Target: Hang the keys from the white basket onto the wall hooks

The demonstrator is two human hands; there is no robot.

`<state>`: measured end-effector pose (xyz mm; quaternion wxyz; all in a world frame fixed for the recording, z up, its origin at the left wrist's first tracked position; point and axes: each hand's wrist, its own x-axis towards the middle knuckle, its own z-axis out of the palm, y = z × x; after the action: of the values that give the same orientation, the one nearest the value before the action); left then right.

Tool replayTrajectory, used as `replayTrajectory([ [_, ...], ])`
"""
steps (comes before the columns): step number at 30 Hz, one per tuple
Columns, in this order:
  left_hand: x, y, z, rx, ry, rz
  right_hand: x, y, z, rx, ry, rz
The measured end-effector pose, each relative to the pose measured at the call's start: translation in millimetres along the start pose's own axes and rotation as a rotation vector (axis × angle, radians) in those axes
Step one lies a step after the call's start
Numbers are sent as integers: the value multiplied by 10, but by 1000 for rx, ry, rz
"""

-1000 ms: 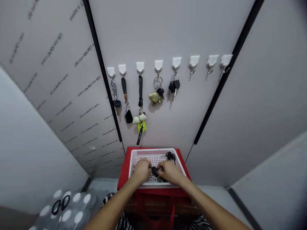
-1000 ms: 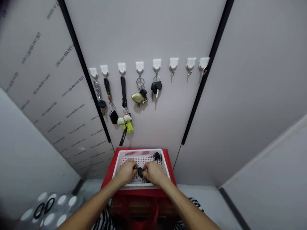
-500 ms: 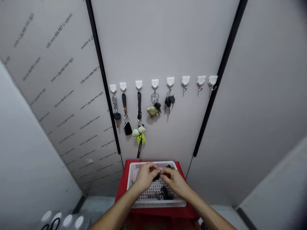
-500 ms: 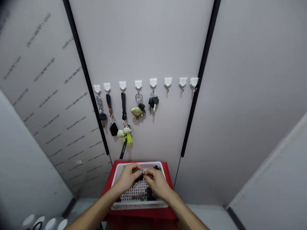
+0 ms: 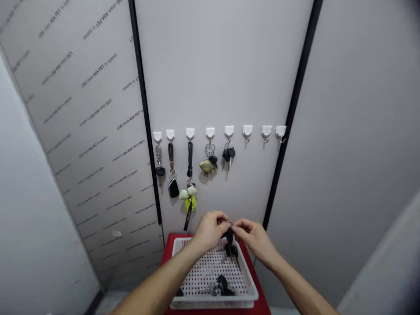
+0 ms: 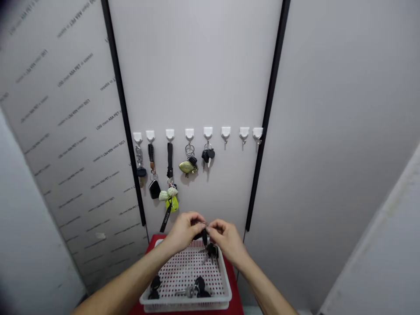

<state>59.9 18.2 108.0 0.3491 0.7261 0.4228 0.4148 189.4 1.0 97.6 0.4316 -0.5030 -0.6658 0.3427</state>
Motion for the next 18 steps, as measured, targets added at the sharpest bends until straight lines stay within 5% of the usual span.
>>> replayTrajectory([
  [5,153,244,-32,-32,50,68,151,-286,-234,-80,52,-84],
  [13,595,958,-225,232,340,482,662,-1101,-749,45,390,-219],
  [18,816,1185,-262,462,382,483,894,-1333,-885,81,534,-237],
])
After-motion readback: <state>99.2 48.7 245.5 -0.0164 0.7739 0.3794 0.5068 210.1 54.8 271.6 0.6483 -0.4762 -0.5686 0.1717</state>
